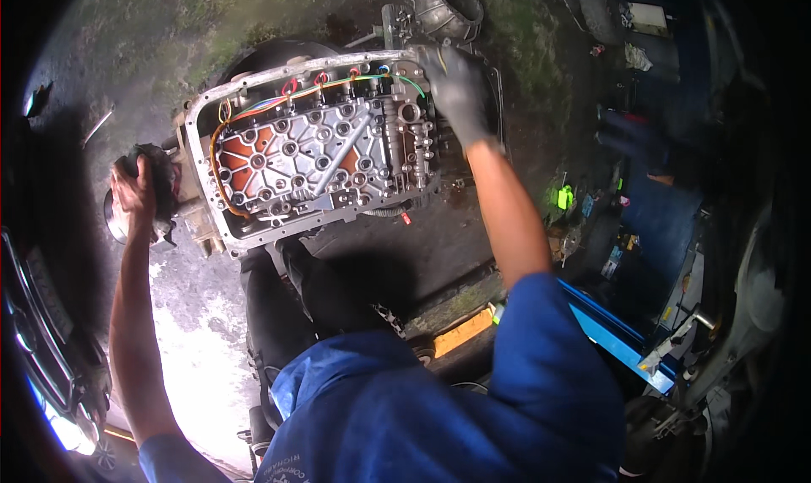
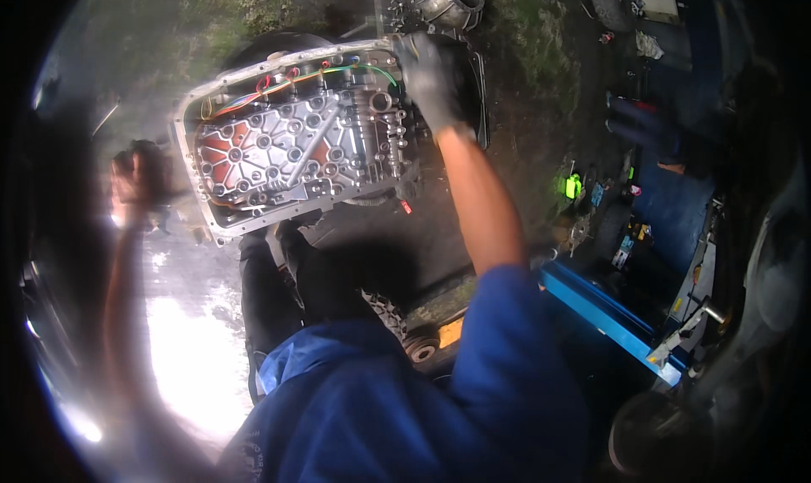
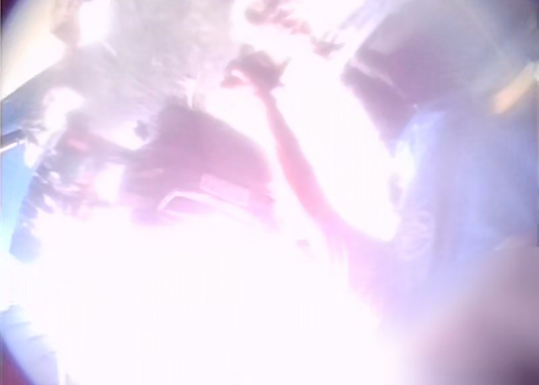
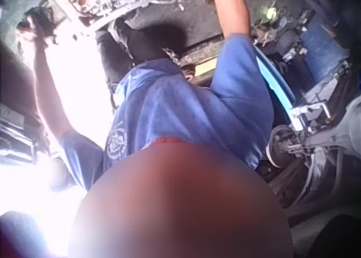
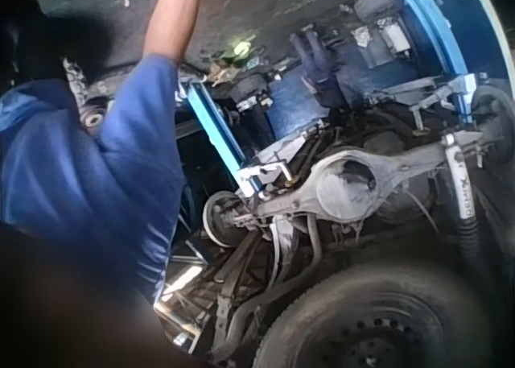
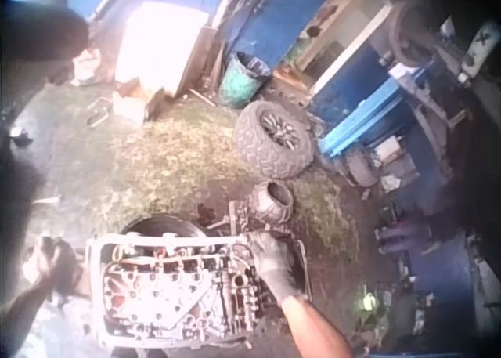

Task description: Inspecting and repairing a vehicle transmission component.

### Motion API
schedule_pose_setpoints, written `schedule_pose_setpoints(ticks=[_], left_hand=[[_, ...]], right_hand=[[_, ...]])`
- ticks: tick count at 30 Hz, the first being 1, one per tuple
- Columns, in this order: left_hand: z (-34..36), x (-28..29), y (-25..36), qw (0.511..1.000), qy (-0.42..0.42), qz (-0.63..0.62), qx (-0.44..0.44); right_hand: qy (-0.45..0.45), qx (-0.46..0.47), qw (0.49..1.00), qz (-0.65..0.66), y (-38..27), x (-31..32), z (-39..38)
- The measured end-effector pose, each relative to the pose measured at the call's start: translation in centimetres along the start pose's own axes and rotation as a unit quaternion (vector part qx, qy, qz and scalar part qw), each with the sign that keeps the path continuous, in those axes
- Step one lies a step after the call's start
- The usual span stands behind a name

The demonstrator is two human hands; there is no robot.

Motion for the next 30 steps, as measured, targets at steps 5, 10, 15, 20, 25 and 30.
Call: schedule_pose_setpoints(ticks=[5,10,15,20,25,30], left_hand=[[-0.9,0.9,2.4,1.0,-0.019,-0.017,-0.005],[-1.5,1.6,1.9,1.0,-0.006,-0.011,0.017],[-2.8,3.1,4.5,0.998,-0.031,-0.002,0.056],[-2.1,2.8,2.2,0.999,-0.018,0.014,0.043],[-1.3,1.9,3.2,0.999,-0.019,0.022,0.03],[-0.9,1.6,1.9,0.997,-0.039,0.052,0.029]], right_hand=[[-0.04,-0.062,0.993,0.088,-0.2,0.6,1.6],[-0.04,-0.072,0.997,-0.013,2.5,-0.5,0.0],[0.0,-0.022,0.999,0.035,2.0,0.3,2.8],[-0.037,-0.078,0.912,0.402,5.4,1.0,0.8],[-0.084,-0.106,0.876,0.464,7.2,0.1,-1.9],[-0.007,-0.058,0.879,0.473,4.6,2.0,-3.1]])
Point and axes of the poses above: each hand's wrist, its own z-axis towards the middle knuckle, its own x-axis out of the back of the hand, y = z × x, the point moved 9 cm from there along z, towards the middle knuckle, and after that the axes turned 13 degrees about -y, right-handed, at the moved point
